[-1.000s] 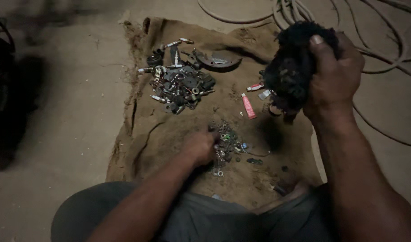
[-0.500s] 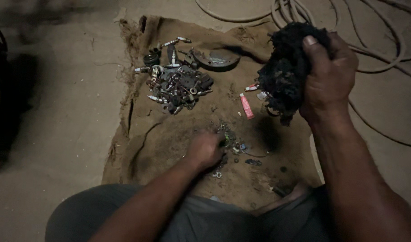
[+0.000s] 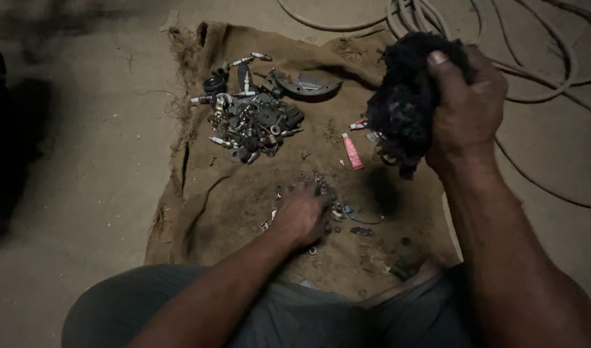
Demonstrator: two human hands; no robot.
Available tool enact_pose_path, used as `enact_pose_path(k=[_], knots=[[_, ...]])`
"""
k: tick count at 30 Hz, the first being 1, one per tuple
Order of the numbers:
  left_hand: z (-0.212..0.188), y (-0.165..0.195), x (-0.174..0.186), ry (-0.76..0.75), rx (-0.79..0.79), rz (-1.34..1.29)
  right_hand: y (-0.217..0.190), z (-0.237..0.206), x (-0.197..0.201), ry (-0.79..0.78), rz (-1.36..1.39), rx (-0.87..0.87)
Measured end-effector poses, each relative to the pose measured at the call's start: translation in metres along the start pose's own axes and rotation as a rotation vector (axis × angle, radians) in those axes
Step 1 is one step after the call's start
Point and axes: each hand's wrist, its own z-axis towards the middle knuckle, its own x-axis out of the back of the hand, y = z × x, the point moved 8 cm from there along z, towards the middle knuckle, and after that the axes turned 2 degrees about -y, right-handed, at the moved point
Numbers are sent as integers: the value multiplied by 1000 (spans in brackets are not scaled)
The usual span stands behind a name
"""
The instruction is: The person sits on the floor and repeatedly picks up small metal parts from a cloth, wipes each with a dark rag, and places them back. The person handles nuts, bolts, washers, and other small hardware pieces one at a time.
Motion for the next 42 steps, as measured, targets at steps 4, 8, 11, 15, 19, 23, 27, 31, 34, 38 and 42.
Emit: enact_pose_path(k=[4, 8, 11, 15, 19, 23, 27, 31, 34, 38, 42], knots=[[5, -9, 4, 95, 49, -176, -1, 0, -3, -11, -33, 11], [6, -23, 19, 281, 85, -628, 1, 0, -5, 23, 1, -42], [6, -31, 8, 113, 207, -719, 0, -2, -7, 33, -8, -64], [-2, -27, 24, 133, 101, -555, -1, -4, -10, 12, -29, -75], [-14, -11, 52, 213, -87, -321, 2, -4, -9, 12, -11, -85], [-17, -14, 78, 236, -7, -474, -2, -3, -9, -2, -198, -16], [-31, -41, 83, 193, 269, -1214, 4, -9, -17, -38, -53, -144], [-44, -71, 61, 204, 475, -1604, 10, -29, -50, -135, 149, -263], [-27, -82, 32, 272, 350, -1710, 4, -65, -96, -507, -538, -4], [-13, -116, -1, 516, 406, -1615, 5, -109, -145, -757, -778, 475], [-10, -128, 7, 317, 536, -938, 39, -97, -142, -765, -813, 170]])
